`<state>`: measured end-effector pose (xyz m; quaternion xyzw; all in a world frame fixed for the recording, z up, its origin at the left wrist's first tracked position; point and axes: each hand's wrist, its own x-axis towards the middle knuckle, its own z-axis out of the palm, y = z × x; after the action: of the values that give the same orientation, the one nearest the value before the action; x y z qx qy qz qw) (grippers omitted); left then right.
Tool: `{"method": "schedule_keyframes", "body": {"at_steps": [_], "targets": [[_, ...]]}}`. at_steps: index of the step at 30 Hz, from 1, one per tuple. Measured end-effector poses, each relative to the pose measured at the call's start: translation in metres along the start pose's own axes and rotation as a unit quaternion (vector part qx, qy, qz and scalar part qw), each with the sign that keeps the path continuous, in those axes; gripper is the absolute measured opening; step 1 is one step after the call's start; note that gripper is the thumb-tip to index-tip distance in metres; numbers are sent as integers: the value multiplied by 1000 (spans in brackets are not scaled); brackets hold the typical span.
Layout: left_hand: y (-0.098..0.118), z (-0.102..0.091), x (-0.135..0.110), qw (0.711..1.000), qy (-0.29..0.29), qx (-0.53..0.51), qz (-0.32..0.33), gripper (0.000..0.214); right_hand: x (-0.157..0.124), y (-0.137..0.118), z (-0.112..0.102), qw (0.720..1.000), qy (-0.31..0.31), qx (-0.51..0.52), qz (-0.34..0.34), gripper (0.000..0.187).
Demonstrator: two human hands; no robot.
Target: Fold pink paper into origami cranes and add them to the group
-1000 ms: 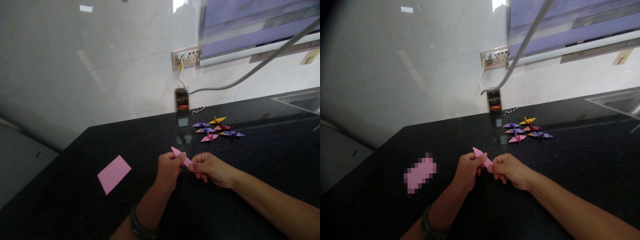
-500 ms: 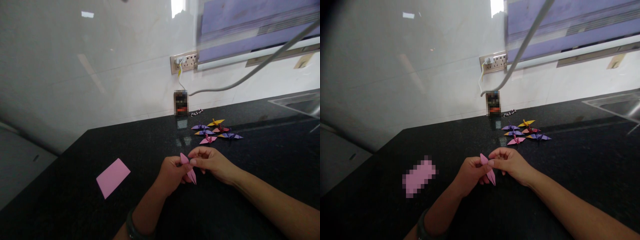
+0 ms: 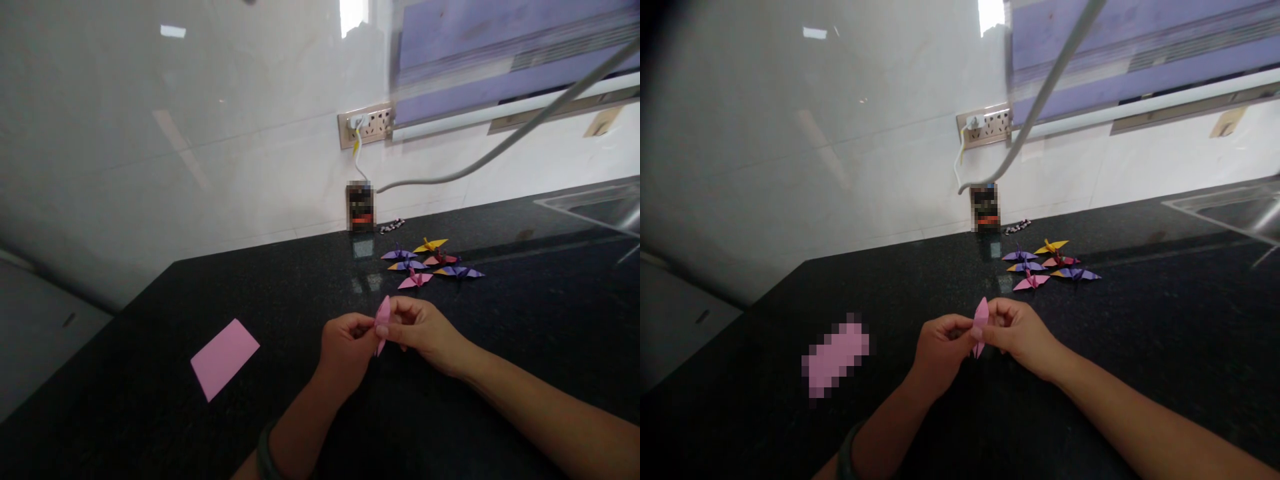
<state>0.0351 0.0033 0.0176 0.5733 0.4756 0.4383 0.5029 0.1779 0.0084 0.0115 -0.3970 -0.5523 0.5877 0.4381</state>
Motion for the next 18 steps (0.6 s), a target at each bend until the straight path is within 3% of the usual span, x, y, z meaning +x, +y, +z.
{"method": "schedule_keyframes", "body": {"at_steps": [7, 18], "targets": [[2, 6, -6, 1000, 3, 24, 12, 15, -1, -5, 2, 998, 6, 3, -55, 21], [3, 5, -6, 1000, 5, 10, -10, 16, -1, -1, 3, 1000, -16, 20, -11, 24]]}}
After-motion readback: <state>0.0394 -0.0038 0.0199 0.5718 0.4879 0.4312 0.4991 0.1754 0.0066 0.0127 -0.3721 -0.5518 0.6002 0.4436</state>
